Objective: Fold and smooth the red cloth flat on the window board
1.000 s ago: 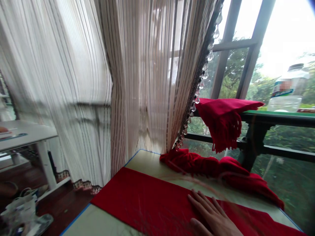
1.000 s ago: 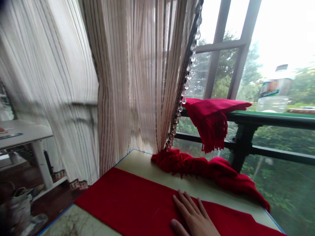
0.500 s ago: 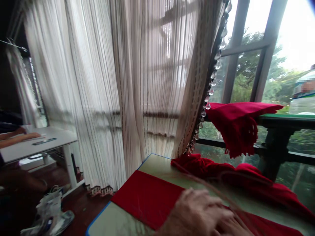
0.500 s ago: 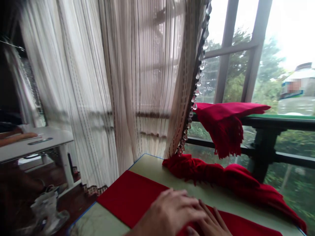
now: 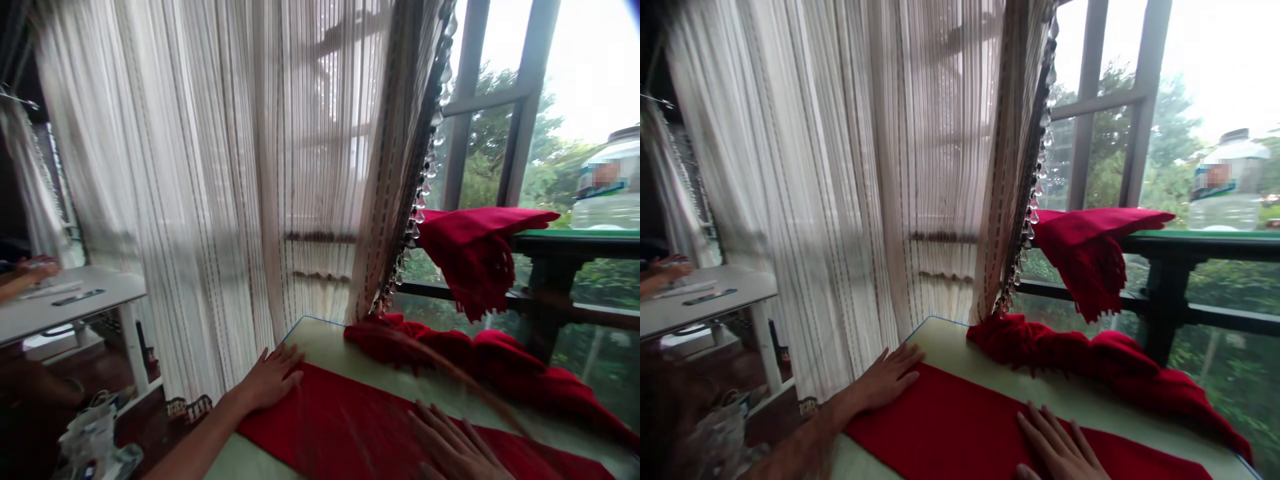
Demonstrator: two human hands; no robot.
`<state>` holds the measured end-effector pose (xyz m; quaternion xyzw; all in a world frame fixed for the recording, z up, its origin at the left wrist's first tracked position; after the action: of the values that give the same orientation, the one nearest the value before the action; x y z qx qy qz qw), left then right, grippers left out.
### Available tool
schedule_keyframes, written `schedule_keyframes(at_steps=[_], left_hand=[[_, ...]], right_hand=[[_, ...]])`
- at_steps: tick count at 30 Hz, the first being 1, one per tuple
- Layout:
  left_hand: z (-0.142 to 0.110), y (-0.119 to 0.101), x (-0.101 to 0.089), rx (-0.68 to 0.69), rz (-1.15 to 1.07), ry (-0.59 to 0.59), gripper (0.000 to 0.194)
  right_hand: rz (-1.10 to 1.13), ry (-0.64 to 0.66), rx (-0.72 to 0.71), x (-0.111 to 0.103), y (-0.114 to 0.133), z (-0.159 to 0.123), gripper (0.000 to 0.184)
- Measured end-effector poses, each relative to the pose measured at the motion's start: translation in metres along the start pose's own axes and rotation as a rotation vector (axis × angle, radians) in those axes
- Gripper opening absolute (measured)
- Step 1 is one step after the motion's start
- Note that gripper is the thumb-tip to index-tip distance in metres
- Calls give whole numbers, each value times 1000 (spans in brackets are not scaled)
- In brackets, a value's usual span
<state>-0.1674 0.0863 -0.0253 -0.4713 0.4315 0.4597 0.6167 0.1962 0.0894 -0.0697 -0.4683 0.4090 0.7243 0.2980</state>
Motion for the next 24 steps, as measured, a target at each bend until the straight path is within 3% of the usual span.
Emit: schedule_keyframes(at_steps=[11, 16, 20, 24], left_hand=[[4, 11, 13, -11, -134, -38, 67], [13, 19, 14, -57, -330, -101, 72], [13, 58, -1, -179, -595, -221, 79], [-35, 121, -1, -415, -851, -360, 80]], right_hand=[[-49, 89, 10, -7, 10, -6, 75], [-73, 34, -25, -10, 12, -6, 73], [-86, 26, -49, -10, 12, -7, 73], [-105, 42, -42, -10, 9, -9, 75]])
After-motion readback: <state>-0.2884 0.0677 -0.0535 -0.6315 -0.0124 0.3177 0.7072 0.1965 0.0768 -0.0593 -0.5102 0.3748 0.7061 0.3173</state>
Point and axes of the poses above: each hand's wrist, its own z-axis towards the middle knuckle, its own x-axis out of the palm, y = z × x, the point moved 7 cm from there along z, towards the middle knuckle, and after that the axes turned 12 degrees about -y, right-handed, at the moved point
